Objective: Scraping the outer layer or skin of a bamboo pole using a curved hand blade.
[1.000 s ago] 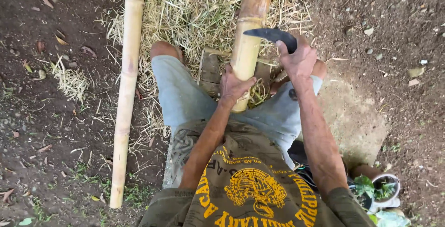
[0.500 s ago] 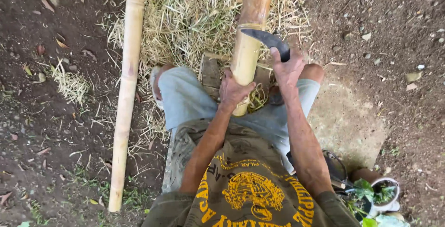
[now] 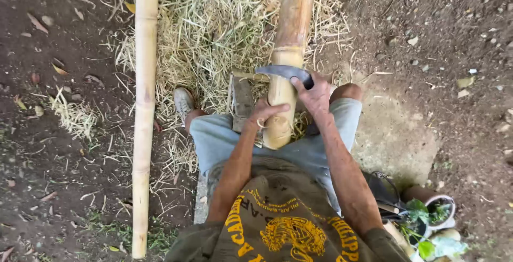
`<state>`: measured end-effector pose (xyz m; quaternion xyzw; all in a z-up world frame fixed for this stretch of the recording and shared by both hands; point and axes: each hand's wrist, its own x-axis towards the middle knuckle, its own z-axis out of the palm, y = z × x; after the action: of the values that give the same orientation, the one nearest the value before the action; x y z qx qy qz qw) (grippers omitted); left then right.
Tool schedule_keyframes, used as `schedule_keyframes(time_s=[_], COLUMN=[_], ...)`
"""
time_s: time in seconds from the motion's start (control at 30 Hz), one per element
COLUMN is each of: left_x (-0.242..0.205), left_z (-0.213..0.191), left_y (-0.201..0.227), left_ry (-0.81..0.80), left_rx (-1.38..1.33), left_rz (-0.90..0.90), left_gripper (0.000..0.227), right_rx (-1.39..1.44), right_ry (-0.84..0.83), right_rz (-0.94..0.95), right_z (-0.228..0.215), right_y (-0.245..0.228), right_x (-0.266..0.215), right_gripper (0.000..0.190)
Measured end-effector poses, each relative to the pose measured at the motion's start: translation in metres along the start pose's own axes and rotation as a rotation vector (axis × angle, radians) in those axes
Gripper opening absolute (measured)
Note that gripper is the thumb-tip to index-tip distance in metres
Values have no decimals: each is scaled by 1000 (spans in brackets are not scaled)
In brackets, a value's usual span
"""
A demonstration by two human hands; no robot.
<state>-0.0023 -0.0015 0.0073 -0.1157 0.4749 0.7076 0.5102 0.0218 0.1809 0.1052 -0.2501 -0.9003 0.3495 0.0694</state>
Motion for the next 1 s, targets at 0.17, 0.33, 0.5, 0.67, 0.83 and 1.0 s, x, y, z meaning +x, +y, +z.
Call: schedule_keyframes(time_s=[0.17,0.33,0.5,0.67,0.83,1.0], left_x=[-7,-22,-40,-43,-47,-66], left_z=[9,36,70,65,69,80], left_y=[5,18,43,44,50,50], left_ry=[59,214,609,519,512,493], left_rx=[44,424,1040,995,911,835], left_rz=[-5,132,185,174,267,236], left_gripper=[57,67,93,94,93,98], right_rx=[-34,-15,-1,67,125,193], right_ry=[-56,-30,207,202,174,144], right_rz=[102,115,226,195,156,-80], right_z=[4,-4,-8,-2,-2,-1], right_y=[-6,5,33,50,61,76], right_x=[4,-4,-6,4,10,14], right_gripper=[44,45,48,45,45,28])
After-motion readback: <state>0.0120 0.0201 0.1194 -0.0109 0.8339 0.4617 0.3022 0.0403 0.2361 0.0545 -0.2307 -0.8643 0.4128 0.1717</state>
